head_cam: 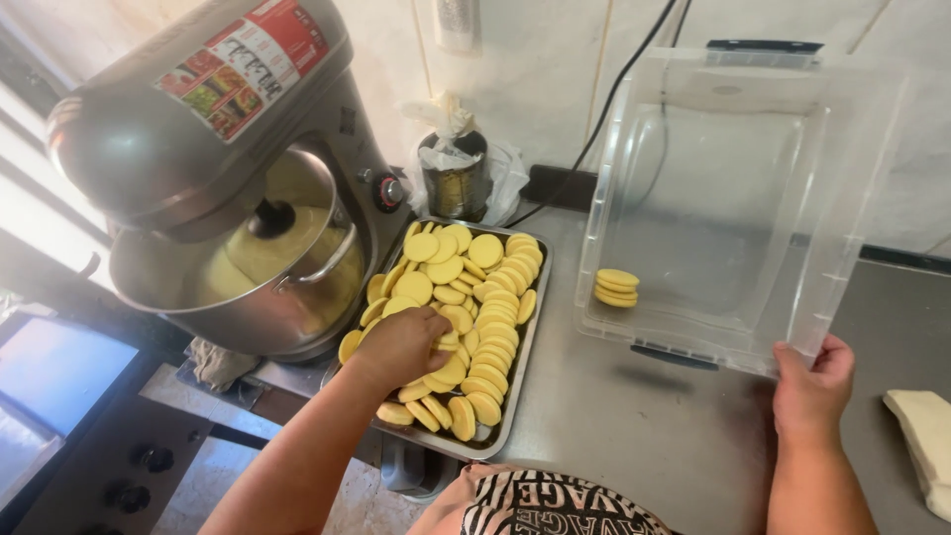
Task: Picking up round yellow cookies from a metal tray and stacking them neatly into a clear plastic storage container on a workbench.
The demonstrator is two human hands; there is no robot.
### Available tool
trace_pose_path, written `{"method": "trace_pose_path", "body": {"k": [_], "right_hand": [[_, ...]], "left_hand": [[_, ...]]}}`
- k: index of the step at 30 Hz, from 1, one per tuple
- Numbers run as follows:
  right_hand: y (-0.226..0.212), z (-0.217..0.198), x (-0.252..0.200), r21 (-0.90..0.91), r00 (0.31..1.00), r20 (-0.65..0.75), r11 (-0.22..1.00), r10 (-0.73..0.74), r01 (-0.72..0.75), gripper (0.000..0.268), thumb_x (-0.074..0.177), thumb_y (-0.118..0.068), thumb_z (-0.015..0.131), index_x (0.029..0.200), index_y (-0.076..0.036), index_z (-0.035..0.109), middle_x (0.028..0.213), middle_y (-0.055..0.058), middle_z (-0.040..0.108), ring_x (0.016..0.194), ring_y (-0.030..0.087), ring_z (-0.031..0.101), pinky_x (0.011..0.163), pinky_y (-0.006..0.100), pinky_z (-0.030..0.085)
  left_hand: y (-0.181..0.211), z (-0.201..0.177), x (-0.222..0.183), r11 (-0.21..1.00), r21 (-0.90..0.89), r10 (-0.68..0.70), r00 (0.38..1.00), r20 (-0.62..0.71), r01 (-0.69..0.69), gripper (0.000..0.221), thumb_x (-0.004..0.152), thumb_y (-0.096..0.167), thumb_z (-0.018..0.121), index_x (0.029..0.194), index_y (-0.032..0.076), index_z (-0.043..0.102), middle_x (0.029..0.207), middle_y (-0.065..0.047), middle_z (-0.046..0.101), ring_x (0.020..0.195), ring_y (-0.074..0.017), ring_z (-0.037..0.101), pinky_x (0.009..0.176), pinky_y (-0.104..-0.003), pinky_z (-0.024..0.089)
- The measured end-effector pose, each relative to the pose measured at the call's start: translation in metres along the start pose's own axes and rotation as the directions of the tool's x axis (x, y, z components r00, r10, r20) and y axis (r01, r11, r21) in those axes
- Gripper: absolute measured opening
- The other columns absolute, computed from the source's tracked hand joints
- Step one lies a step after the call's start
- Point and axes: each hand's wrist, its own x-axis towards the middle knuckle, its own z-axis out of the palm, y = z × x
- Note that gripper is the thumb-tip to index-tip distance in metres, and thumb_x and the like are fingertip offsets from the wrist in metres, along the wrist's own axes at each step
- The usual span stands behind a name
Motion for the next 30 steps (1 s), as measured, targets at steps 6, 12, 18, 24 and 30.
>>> {"method": "trace_pose_path", "body": {"k": [6, 12, 18, 24, 30], "right_hand": [[-0.002, -0.001, 0.000, -0.025, 1.000, -0.017, 0.999, 0.024, -0.025, 0.040, 0.093, -0.015, 0.071, 0.128, -0.007, 0.052, 0.115, 0.007, 0.063, 0.100, 0.018, 0.060, 0.089, 0.031, 0.048], [-0.022, 0.001, -0.007, -0.066, 0.996, -0.021, 0.994, 0.088, -0.090, 0.041, 0.090, -0.016, 0.071, 0.127, -0.009, 0.053, 0.113, 0.006, 0.063, 0.096, 0.019, 0.059, 0.086, 0.033, 0.047], [-0.006, 0.000, -0.004, 0.036, 0.999, 0.024, 0.998, -0.045, 0.044, 0.044, 0.091, -0.009, 0.072, 0.129, -0.005, 0.049, 0.107, 0.004, 0.052, 0.095, 0.016, 0.054, 0.085, 0.029, 0.044], [-0.002, 0.000, -0.002, 0.120, 0.996, 0.036, 0.990, -0.084, 0.079, 0.047, 0.091, -0.008, 0.074, 0.129, -0.006, 0.047, 0.101, 0.000, 0.046, 0.091, 0.011, 0.052, 0.082, 0.026, 0.043], [-0.007, 0.001, -0.005, 0.142, 0.994, 0.061, 0.987, -0.087, 0.077, 0.048, 0.090, -0.010, 0.075, 0.129, -0.006, 0.048, 0.099, 0.000, 0.048, 0.090, 0.011, 0.053, 0.080, 0.027, 0.045]], "left_hand": [[0.015, -0.027, 0.007, 0.986, 0.161, 0.031, 0.997, 0.074, -0.043, 0.025, 0.085, 0.017, 0.060, 0.109, 0.016, 0.056, 0.104, -0.006, 0.063, 0.086, -0.0317, 0.063, 0.053, -0.049, 0.046], [0.106, -0.091, 0.021, 0.989, -0.120, 0.085, 0.996, -0.016, -0.087, 0.043, 0.081, 0.023, 0.067, 0.123, 0.025, 0.068, 0.116, 0.005, 0.073, 0.100, -0.0228, 0.068, 0.075, -0.041, 0.055], [0.189, -0.042, 0.111, 0.867, 0.075, 0.477, 0.779, -0.406, -0.492, 0.034, 0.084, 0.023, 0.072, 0.117, 0.017, 0.070, 0.102, -0.002, 0.074, 0.095, -0.0237, 0.071, 0.087, -0.041, 0.054], [0.216, 0.021, 0.231, 0.799, 0.490, 0.568, 0.707, -0.422, -0.349, 0.025, 0.071, 0.008, 0.076, 0.087, 0.016, 0.059, 0.067, -0.004, 0.067, 0.067, -0.0270, 0.068, 0.074, -0.043, 0.044], [0.219, 0.021, 0.254, 0.827, 0.478, 0.457, 0.848, -0.269, -0.295, 0.021, 0.071, 0.003, 0.076, 0.084, 0.016, 0.066, 0.066, -0.003, 0.070, 0.066, -0.0273, 0.070, 0.074, -0.045, 0.043]]}}
